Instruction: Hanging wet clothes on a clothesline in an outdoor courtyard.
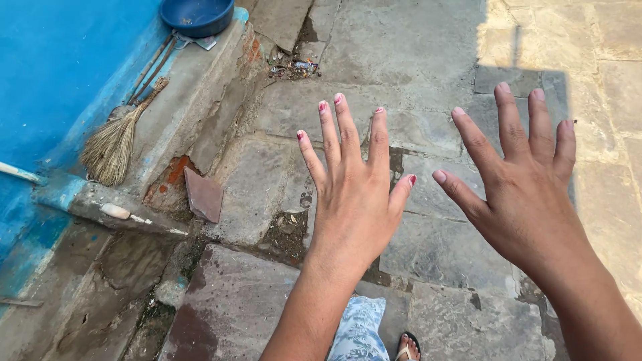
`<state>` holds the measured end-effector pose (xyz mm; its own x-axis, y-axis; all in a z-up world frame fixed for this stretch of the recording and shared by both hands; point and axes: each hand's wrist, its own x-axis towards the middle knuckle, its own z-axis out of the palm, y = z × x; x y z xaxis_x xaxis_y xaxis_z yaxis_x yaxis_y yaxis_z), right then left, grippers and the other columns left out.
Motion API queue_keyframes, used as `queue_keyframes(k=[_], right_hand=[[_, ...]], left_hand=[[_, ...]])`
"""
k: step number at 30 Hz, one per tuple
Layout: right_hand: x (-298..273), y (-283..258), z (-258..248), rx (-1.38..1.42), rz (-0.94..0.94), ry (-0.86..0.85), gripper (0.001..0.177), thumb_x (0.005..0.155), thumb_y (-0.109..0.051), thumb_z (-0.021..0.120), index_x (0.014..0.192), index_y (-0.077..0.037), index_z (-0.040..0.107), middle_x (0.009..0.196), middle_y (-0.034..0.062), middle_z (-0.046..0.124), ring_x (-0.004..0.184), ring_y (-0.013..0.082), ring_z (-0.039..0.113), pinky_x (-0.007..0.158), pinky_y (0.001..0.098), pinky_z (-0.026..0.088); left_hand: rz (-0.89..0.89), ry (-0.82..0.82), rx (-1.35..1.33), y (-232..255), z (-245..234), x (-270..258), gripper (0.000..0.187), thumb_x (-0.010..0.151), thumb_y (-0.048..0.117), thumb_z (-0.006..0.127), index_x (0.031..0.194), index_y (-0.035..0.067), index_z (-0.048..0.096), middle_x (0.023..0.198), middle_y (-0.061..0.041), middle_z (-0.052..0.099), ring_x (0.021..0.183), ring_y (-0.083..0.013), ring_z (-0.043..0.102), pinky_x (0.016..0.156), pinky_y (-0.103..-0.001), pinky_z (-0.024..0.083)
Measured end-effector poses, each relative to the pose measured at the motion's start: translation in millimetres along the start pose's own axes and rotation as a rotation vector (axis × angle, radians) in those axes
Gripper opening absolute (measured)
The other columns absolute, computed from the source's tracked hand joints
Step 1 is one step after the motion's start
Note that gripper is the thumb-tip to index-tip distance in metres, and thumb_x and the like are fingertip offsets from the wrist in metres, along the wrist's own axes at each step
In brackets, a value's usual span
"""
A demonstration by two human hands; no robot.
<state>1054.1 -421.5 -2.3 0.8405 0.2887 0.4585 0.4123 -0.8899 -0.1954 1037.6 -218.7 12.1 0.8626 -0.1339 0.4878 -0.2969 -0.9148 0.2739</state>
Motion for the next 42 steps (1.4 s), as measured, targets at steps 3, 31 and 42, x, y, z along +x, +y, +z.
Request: queue_keyframes(k=[3,31,42], right_hand=[[44,-5,24,-0.025,-0.005,0.01,0.071,0.097,-0.06,0.051,0.156,-0.021,0.045,0.17,0.0259,0.02,0.158,0.0488,0.007,0.121,0.0677,0.001],[531,103,62,-0.234,-0.181,0.564,0.067,0.099,-0.055,0.051,0.157,-0.02,0.044,0.169,0.0252,0.021,0.157,0.0473,0.008,0.121,0.07,0.004],[692,142,16,-0.368,-0.324,0.718,0.074,0.097,-0.061,0.049,0.158,-0.02,0.042,0.171,0.0254,0.021,0.159,0.047,0.009,0.123,0.0681,0.004]], left_hand=[[0.034,0.014,-0.018,-32,13,36,0.087,0.088,0.04,0.074,0.154,0.001,0.033,0.161,-0.038,0.012,0.154,-0.0525,0.007,0.118,-0.075,0.006],[0.497,0.45,0.133,-181,53,541,0.089,0.089,0.039,0.076,0.159,0.008,0.029,0.167,-0.031,0.006,0.159,-0.0446,0.004,0.126,-0.072,0.003],[0.559,0.753,0.146,-216,50,730,0.096,0.09,0.047,0.076,0.161,0.011,0.022,0.168,-0.029,0.004,0.159,-0.0427,0.004,0.125,-0.074,0.008]])
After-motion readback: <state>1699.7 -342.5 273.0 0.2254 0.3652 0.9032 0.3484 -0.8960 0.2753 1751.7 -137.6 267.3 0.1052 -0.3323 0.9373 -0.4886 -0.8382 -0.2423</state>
